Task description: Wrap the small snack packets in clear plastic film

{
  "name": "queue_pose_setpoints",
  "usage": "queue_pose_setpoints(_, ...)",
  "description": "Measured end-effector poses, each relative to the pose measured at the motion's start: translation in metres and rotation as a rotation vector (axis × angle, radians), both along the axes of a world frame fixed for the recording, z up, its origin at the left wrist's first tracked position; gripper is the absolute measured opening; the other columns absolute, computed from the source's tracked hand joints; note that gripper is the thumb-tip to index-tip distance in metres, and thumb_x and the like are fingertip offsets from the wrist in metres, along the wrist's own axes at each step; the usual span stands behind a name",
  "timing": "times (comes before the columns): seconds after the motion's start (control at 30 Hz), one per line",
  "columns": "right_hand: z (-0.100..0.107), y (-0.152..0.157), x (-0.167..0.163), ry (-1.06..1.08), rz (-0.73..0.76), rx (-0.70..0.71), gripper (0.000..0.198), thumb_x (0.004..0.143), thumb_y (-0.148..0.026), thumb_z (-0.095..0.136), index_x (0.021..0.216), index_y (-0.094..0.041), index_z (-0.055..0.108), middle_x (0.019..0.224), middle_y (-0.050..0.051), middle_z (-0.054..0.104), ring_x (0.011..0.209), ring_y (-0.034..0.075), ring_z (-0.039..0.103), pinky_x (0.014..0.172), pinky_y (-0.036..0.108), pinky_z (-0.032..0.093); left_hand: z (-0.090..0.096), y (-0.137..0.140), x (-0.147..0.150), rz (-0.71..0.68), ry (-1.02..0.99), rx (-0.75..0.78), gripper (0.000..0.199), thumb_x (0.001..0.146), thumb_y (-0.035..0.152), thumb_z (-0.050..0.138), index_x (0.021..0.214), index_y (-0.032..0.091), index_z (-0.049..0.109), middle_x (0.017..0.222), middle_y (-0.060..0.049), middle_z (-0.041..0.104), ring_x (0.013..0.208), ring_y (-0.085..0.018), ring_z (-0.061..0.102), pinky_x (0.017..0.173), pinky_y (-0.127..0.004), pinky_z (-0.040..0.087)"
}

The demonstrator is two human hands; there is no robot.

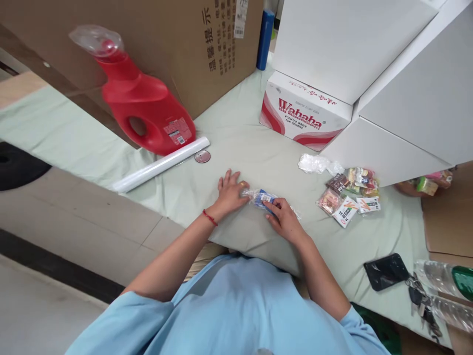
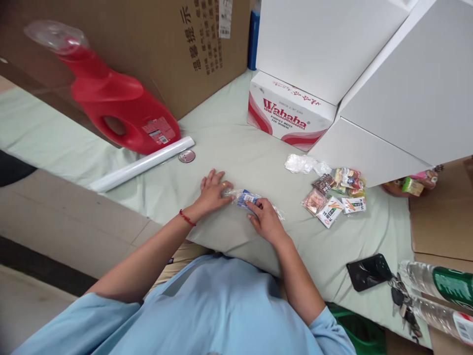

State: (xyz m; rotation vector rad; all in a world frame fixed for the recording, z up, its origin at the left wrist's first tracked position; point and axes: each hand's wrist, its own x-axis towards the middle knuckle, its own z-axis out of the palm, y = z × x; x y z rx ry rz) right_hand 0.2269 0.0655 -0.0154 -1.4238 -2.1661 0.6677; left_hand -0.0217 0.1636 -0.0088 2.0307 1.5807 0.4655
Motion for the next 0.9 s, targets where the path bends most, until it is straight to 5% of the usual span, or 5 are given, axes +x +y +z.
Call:
queue_pose_setpoints(0.1,-0.001,-0.002,-0.003,-0.029,-0.016,0.016,0.051,0.101,-0.022,0.058,0.151,-0.028,0.06,0.123,0.013,0.054,0.104,0.024,0.058,0.097,0.044,0.056,0.014,-0.008,0.005,-0.015,-0.105,-0.04,0.007,0.08,0.026,0.064,0.084,0.021,0.067,0.112,-0.011,0.07,0.114,-0.03,0.064,0.102,-0.047,0.051)
queue_pose_setpoints(0.23,0.005,-0.004,-0.009,-0.082,-0.037,0.015,0.049,0.097,-0.016,0.058,0.146,-0.024,0.064,0.125,0.014,0.057,0.103,0.025,0.058,0.097,0.045,0.056,0.035,-0.024,0.03,-0.026,-0.272,-0.051,0.005,0.084,0.024,0.059,0.079,0.022,0.059,0.075,0.001,0.061,0.072,-0.017,0.059,0.072,-0.031,0.049)
queue_pose_setpoints(0.47,0.026,-0.012,0.002,0.065,-0.001,-0.072,0.037,0.098,-0.017,0.055,0.129,-0.024,0.073,0.135,0.014,0.065,0.125,0.026,0.061,0.108,0.044,0.051,0.026,-0.053,0.076,-0.334,-0.162,0.037,0.026,0.095,0.019,0.048,0.108,0.019,0.071,0.113,-0.01,0.071,0.108,-0.026,0.063,0.096,-0.042,0.052)
queue_pose_setpoints(0.7,0.022,-0.017,0.041,-0.054,-0.582,0.071,0.037,0.101,-0.042,0.056,0.124,-0.02,0.072,0.12,0.017,0.067,0.114,0.032,0.06,0.102,0.052,0.051,0.017,-0.068,0.073,-0.44,0.12,0.193,0.037,0.095,0.012,0.049,0.125,0.018,0.07,0.129,-0.014,0.067,0.117,-0.031,0.057,0.097,-0.048,0.048)
queue_pose_setpoints(0.9,0.016,-0.011,0.035,-0.167,-0.539,-0.039,0.022,0.097,-0.034,0.056,0.103,-0.02,0.072,0.109,0.013,0.067,0.098,0.029,0.06,0.09,0.044,0.051,0.011,-0.075,0.077,-0.457,0.189,0.277,0.037,0.103,0.015,0.042,0.127,0.017,0.07,0.132,-0.013,0.068,0.118,-0.029,0.057,0.097,-0.046,0.046)
